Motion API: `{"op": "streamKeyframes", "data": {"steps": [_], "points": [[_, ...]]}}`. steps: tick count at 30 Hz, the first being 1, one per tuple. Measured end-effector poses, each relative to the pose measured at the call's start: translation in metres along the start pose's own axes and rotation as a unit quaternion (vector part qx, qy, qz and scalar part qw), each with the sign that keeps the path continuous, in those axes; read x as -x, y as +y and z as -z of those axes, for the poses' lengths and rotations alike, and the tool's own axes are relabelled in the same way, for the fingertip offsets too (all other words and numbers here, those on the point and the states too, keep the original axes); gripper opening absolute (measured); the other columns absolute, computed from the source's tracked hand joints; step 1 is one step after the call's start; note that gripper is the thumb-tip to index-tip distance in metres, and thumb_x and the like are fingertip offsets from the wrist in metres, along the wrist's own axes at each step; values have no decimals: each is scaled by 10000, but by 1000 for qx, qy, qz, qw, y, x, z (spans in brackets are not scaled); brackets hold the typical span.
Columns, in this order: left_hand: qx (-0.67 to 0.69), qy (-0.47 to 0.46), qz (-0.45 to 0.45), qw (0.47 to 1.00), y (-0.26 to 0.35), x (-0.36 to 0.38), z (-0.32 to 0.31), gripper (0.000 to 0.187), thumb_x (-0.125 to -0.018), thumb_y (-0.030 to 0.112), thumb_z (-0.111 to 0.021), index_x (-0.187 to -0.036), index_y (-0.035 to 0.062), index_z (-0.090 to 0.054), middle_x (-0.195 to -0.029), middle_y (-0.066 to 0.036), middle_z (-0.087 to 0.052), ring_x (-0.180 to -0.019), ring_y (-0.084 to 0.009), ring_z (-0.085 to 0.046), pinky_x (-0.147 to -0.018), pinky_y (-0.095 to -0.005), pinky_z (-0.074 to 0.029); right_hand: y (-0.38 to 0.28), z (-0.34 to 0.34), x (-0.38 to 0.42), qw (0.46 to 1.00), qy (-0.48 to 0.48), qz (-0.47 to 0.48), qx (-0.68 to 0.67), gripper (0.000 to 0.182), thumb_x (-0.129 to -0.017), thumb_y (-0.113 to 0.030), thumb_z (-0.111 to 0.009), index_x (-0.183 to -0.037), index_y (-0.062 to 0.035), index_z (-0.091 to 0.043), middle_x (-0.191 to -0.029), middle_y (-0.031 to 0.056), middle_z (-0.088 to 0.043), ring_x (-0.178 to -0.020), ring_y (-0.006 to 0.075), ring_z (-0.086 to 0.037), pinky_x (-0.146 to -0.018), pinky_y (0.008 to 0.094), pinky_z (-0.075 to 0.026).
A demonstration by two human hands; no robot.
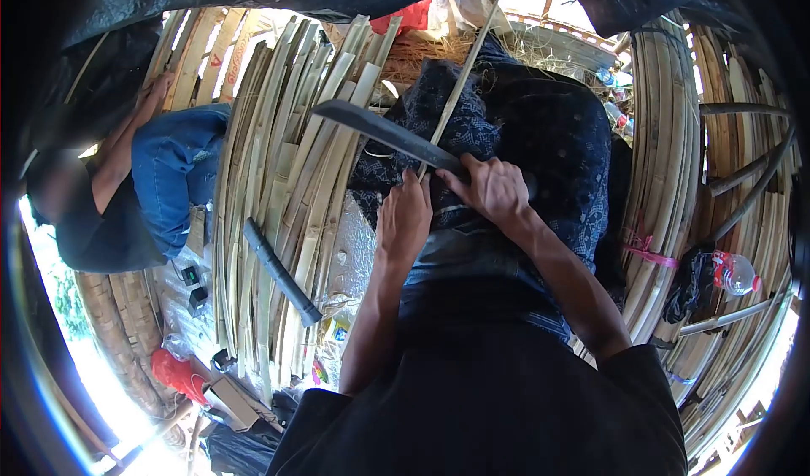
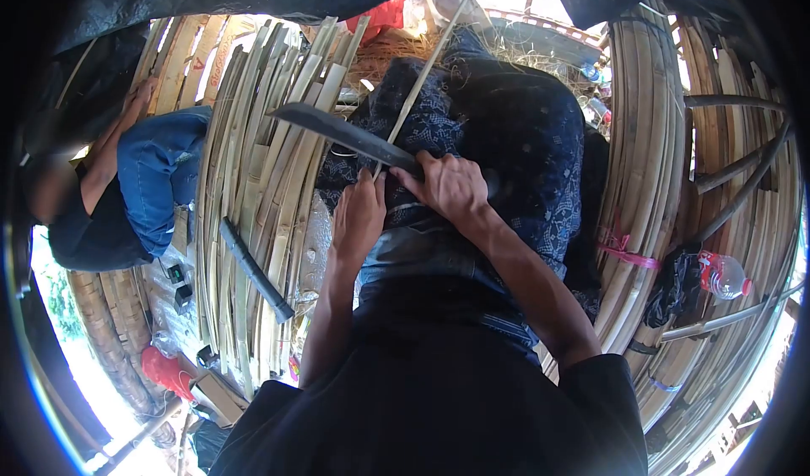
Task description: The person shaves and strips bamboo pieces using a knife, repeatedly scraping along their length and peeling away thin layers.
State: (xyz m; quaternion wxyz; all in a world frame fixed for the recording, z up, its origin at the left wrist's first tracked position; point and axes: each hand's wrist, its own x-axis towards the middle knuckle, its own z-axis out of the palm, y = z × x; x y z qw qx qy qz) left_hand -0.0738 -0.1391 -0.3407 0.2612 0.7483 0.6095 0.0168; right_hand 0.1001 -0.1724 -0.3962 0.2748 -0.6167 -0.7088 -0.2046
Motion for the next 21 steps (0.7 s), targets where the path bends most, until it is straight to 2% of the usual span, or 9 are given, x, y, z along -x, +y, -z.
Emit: {"op": "streamKeyframes", "data": {"steps": [4, 6, 10, 12, 13, 15, 18, 21], "points": [[-50, -12, -1, 999, -3, 16, 7, 357, -1136, 271, -417, -1105, -42, -586, -813, -300, -709, -774, -467, -724, -655, -548, -585, 3, -9, 4, 1000, 12, -5, 11, 449, -920, -571, -774, -894, -130, -693, -687, 2, -506, -570, 136, -559, -534, 262, -498], [-50, -23, 12, 998, -4, 25, 11, 342, -1135, 258, -415, -1108, -38, -585, -815, -295, -712, -782, -464, -728, -662, -550, -584, 4, -12, 5, 998, 66, 21, 12, 464, -900, -595, -782, -887, -139, -698, -656, -1, -483, -552, 140, -550, -522, 259, -492], [-78, -41, 59, 994, -3, 50, 17, 305, -1131, 221, -396, -1143, -26, -575, -858, -285, -725, -824, -456, -736, -698, -556, -584, 3, -17, 7, 999, 32, 17, 4, 476, -887, -611, -787, -876, -144, -699, -644, -2, -470, -539, 141, -536, -503, 264, -481], [-81, -42, 66, 994, -9, 63, 15, 300, -1128, 209, -382, -1154, -22, -572, -887, -285, -728, -843, -456, -736, -711, -562, -581, 2, -21, 10, 997, 75, 18, 2, 523, -849, -664, -781, -818, -144, -727, -592, 32, -481, -474, 190, -543, -457, 327, -469], [-84, -42, 69, 993, -12, 69, 15, 297, -1126, 198, -368, -1166, -18, -569, -915, -284, -731, -862, -455, -736, -725, -567, -577, 1, -20, 12, 997, 74, 21, 1, 523, -849, -664, -781, -818, -144, -727, -592, 32, -481, -474, 190, -543, -457, 327, -469], [-83, -46, 73, 993, -16, 79, 17, 295, -1124, 188, -354, -1172, -16, -561, -931, -285, -731, -868, -455, -735, -728, -566, -576, -1, -17, 14, 996, -47, -23, -66, 533, -854, -678, -760, -807, -147, -733, -555, 48, -524, -460, 222, -588, -452, 351, -497], [-80, -57, 87, 991, -18, 91, 23, 283, -1116, 167, -337, -1179, -13, -546, -945, -283, -731, -872, -456, -735, -729, -568, -572, -4, -10, 13, 992, -88, -22, -93, 537, -861, -684, -743, -807, -150, -737, -527, 65, -558, -458, 255, -623, -460, 371, -526], [-74, -55, 86, 992, -23, 91, 22, 255, -1103, 145, -345, -1181, -9, -532, -945, -278, -733, -873, -457, -737, -734, -571, -571, -6, -5, 11, 988, -89, -36, -117, 518, -862, -653, -764, -808, -138, -738, -526, 72, -569, -460, 264, -629, -468, 377, -538]]}}
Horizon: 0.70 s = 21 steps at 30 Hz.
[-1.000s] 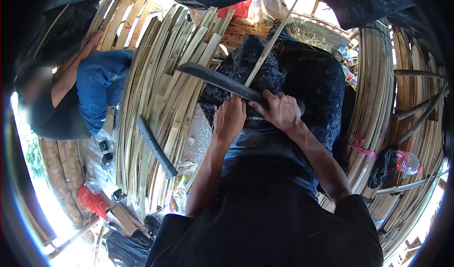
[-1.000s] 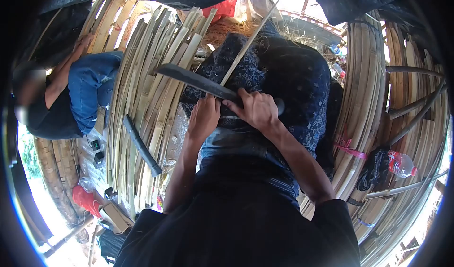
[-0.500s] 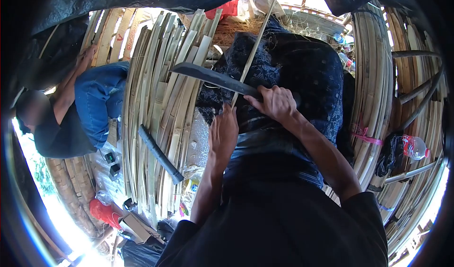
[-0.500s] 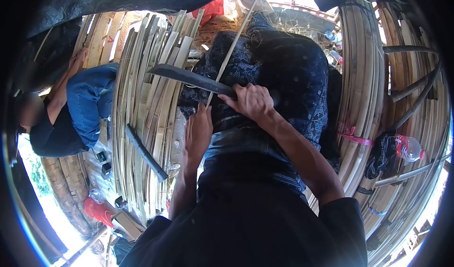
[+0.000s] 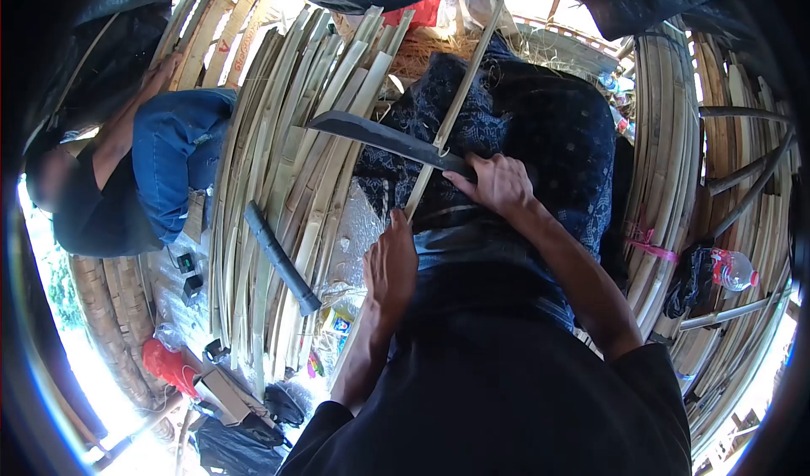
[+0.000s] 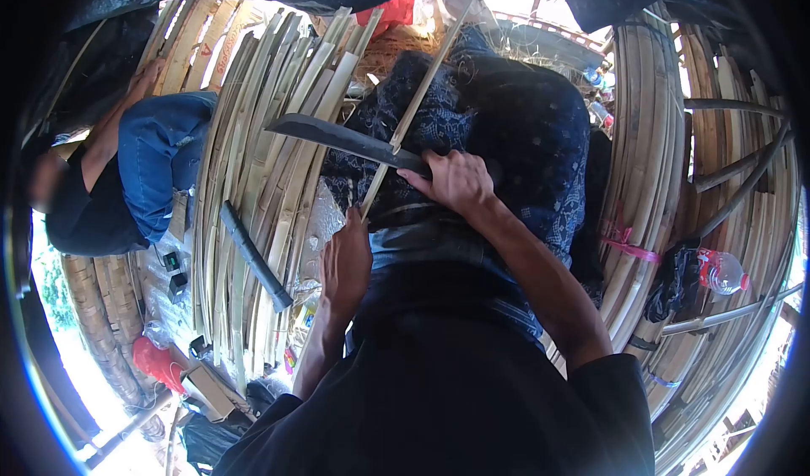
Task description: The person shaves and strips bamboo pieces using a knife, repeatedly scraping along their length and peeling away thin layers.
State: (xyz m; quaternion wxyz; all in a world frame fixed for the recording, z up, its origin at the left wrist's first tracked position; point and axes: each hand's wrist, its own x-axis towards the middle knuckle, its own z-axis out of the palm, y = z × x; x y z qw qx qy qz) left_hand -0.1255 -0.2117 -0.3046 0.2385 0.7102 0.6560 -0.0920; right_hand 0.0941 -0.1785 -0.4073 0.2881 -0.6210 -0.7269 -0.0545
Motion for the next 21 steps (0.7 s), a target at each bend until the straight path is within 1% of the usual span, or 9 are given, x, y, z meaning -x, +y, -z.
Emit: {"op": "streamKeyframes", "data": {"steps": [4, 6, 7, 9, 13, 15, 18, 19, 21], "points": [[-7, 11, -18, 1000, 4, -19, -4, 209, -1069, 102, -398, -1182, -9, -535, -940, -267, -738, -875, -450, -744, -746, -557, -585, 3, 2, -1, 999, 34, 22, 13, 500, -864, -617, -784, -805, -124, -728, -524, 69, -563, -453, 253, -620, -469, 367, -537], [-4, 36, -34, 999, 9, -33, -11, 198, -1060, 94, -418, -1177, -11, -538, -935, -261, -741, -877, -442, -747, -747, -544, -593, 3, 4, 5, 998, -63, 8, -10, 481, -864, -578, -807, -928, -103, -760, -629, 81, -625, -553, 237, -654, -531, 329, -535], [-1, 65, -53, 996, 14, -42, -15, 188, -1051, 86, -437, -1172, -14, -541, -931, -255, -745, -878, -434, -751, -748, -531, -601, 3, 3, 5, 998, -64, 8, -9, 481, -864, -578, -807, -928, -103, -760, -629, 81, -625, -553, 237, -654, -531, 329, -535], [-32, 67, -48, 996, 23, -58, -21, 176, -1051, 95, -461, -1165, -9, -546, -927, -229, -754, -854, -398, -765, -723, -498, -618, 4, 1, 5, 996, 53, 67, 24, 472, -851, -528, -846, -959, -83, -731, -650, 57, -590, -540, 206, -613, -524, 320, -516], [-81, 76, -33, 993, 31, -71, -26, 198, -1059, 126, -474, -1192, 11, -564, -938, -157, -768, -795, -347, -779, -680, -465, -632, 7, -3, 7, 996, 45, 73, -1, 471, -847, -506, -862, -983, -82, -708, -665, 38, -550, -531, 186, -576, -515, 316, -499], [-105, 131, -44, 985, 31, -74, -28, 186, -1061, 131, -471, -1178, 23, -566, -948, -137, -764, -804, -341, -779, -678, -462, -630, 5, -5, 4, 992, 89, 75, 55, 479, -853, -528, -848, -972, -85, -710, -660, 33, -551, -535, 184, -583, -517, 312, -502], [-93, 140, -47, 985, 29, -70, -27, 164, -1062, 139, -469, -1152, 39, -562, -964, -141, -756, -820, -340, -778, -681, -462, -629, 4, -7, 1, 984, 124, 75, 102, 484, -856, -555, -834, -973, -101, -716, -644, 27, -550, -528, 185, -589, -511, 311, -497], [-95, 139, -49, 984, 28, -69, -27, 164, -1062, 139, -469, -1152, 39, -562, -964, -141, -756, -820, -340, -778, -681, -462, -629, 5, -7, 3, 984, 124, 73, 103, 484, -856, -555, -834, -973, -101, -716, -644, 27, -550, -528, 185, -589, -511, 311, -497], [-69, 112, -34, 991, 28, -63, -23, 156, -1062, 141, -465, -1141, 40, -555, -995, -172, -746, -848, -346, -774, -697, -471, -628, 2, -7, 5, 997, 26, 29, 63, 491, -867, -610, -795, -936, -128, -727, -627, 28, -549, -517, 188, -595, -508, 307, -495]]}}
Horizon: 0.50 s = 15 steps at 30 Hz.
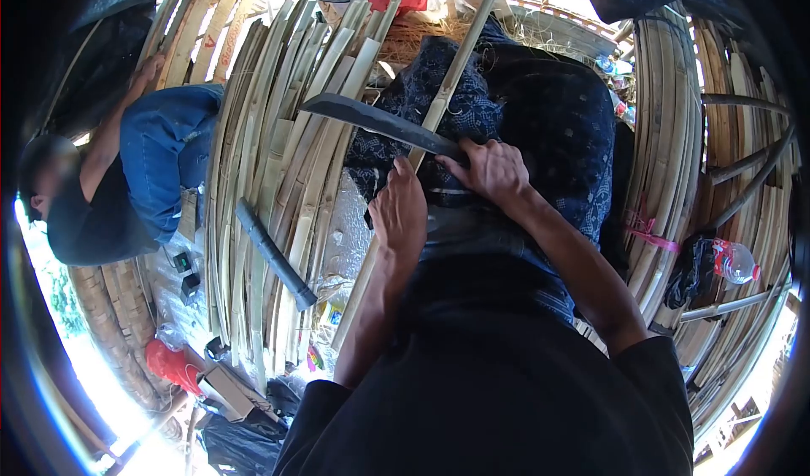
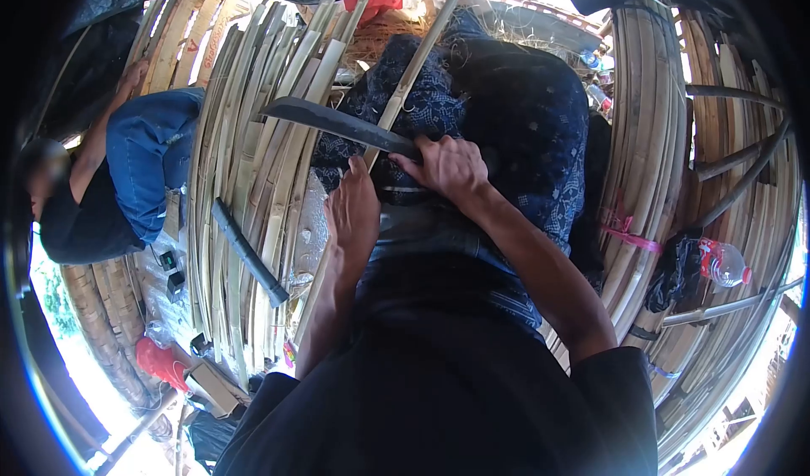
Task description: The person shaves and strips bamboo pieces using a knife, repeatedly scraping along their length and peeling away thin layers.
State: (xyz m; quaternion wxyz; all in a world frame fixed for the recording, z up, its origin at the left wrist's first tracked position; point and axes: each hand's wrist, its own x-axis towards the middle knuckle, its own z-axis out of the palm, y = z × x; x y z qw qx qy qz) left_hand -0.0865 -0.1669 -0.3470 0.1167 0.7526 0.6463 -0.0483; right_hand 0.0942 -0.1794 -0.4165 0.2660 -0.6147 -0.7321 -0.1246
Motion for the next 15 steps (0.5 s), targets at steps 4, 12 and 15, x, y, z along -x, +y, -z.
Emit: {"op": "streamKeyframes", "data": {"steps": [4, 12, 15], "points": [[35, -44, 10, 998, -5, 14, 10, 148, -1051, 76, -426, -1139, 12, -526, -1009, -243, -729, -892, -435, -742, -744, -542, -590, -4, 0, 1, 996, -75, -41, -3, 499, -870, -650, -767, -878, -152, -732, -611, 32, -547, -502, 195, -596, -505, 302, -493], [41, -49, 20, 998, -25, 52, 18, 125, -1049, 66, -412, -1116, 2, -495, -952, -282, -717, -844, -476, -725, -712, -593, -551, -2, -6, 0, 990, 74, 15, 122, 536, -892, -728, -675, -755, -210, -700, -562, 13, -508, -491, 175, -582, -498, 326, -495], [30, -76, 33, 996, -30, 58, 20, 136, -1065, 113, -400, -1097, 25, -499, -921, -243, -734, -841, -445, -741, -707, -574, -577, -6, 3, 4, 995, 43, 25, 92, 489, -903, -653, -742, -893, -164, -749, -682, 9, -518, -593, 146, -567, -568, 263, -512]]}}
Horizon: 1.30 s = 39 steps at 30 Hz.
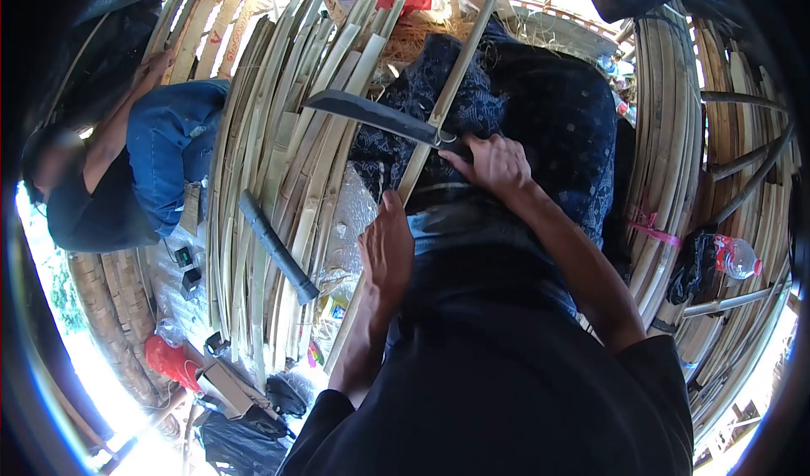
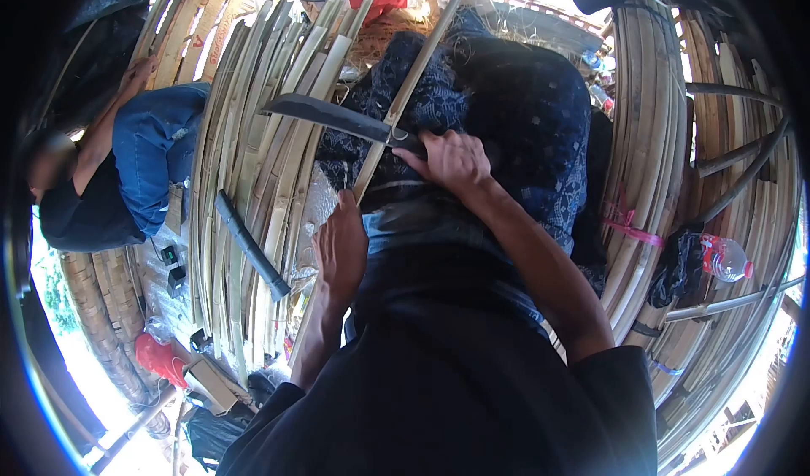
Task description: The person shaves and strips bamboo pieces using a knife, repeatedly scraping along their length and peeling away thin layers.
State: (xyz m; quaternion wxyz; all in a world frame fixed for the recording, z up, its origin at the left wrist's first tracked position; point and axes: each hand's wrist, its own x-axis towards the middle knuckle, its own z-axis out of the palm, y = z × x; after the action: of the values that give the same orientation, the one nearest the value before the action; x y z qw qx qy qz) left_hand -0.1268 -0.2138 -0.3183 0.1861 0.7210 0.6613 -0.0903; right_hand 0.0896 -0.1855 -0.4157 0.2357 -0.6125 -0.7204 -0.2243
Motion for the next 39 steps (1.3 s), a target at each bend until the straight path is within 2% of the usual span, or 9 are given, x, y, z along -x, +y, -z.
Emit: {"op": "streamKeyframes", "data": {"steps": [16, 18, 21, 25, 28, 31, 33, 37, 39], "points": [[96, 0, -46, 994, 10, -36, -8, 180, -982, 54, -527, -1115, -56, -576, -842, -295, -716, -843, -497, -716, -774, -592, -562, 11, -8, -7, 992, 93, -2, -87, 426, -867, -491, -851, -910, -90, -714, -644, 30, -563, -525, 169, -585, -494, 297, -502], [103, 15, -50, 993, 14, -50, -12, 188, -977, 51, -526, -1120, -57, -581, -853, -302, -714, -862, -505, -711, -784, -597, -558, 7, 4, -2, 990, -14, 11, -138, 430, -863, -494, -852, -932, -92, -714, -628, 42, -567, -509, 190, -591, -492, 313, -508], [128, 11, -56, 990, 16, -69, -11, 198, -984, 62, -523, -1116, -57, -609, -897, -324, -713, -915, -515, -702, -825, -609, -543, 4, 5, -7, 993, 59, 8, -103, 444, -859, -514, -846, -937, -97, -717, -616, 49, -555, -496, 201, -587, -492, 320, -512], [164, -15, -80, 983, 8, -78, -5, 224, -1021, 118, -518, -1067, -65, -638, -958, -346, -704, -945, -519, -689, -880, -607, -519, 4, 6, -9, 992, -28, -17, -121, 448, -879, -567, -810, -889, -131, -711, -644, 21, -482, -523, 155, -547, -487, 298, -479], [194, -11, -99, 976, 2, -75, -7, 230, -1025, 123, -516, -1052, -70, -638, -962, -361, -685, -960, -518, -674, -869, -605, -509, 5, 1, -9, 995, 82, 12, -54, 473, -864, -547, -830, -946, -96, -716, -618, 29, -528, -503, 184, -575, -484, 301, -494], [244, 2, -114, 963, 4, -63, -4, 230, -1041, 122, -504, -1051, -63, -640, -941, -360, -676, -950, -519, -664, -830, -605, -505, 5, 2, -11, 998, 60, -2, -22, 464, -881, -586, -799, -899, -129, -719, -650, 21, -518, -526, 152, -554, -482, 281, -477], [231, 8, -75, 970, 8, -48, 1, 229, -1062, 122, -488, -1047, -48, -641, -903, -351, -676, -908, -530, -661, -790, -608, -504, 4, 7, -10, 992, -81, -43, -86, 475, -893, -635, -757, -830, -167, -713, -631, 24, -514, -517, 154, -557, -483, 287, -482], [217, 4, -51, 975, 5, -21, 5, 233, -1077, 128, -477, -1043, -38, -636, -858, -340, -676, -850, -532, -662, -758, -617, -495, 1, 3, -8, 999, 21, -29, -8, 517, -898, -681, -712, -787, -176, -709, -589, 49, -560, -509, 201, -619, -496, 318, -518], [220, 10, -53, 974, -1, -10, 3, 229, -1082, 146, -486, -1051, -31, -628, -832, -332, -676, -817, -529, -662, -738, -624, -487, 2, 5, -8, 979, -161, -70, -105, 540, -900, -695, -692, -824, -162, -733, -573, 78, -603, -528, 247, -670, -511, 351, -549]]}}
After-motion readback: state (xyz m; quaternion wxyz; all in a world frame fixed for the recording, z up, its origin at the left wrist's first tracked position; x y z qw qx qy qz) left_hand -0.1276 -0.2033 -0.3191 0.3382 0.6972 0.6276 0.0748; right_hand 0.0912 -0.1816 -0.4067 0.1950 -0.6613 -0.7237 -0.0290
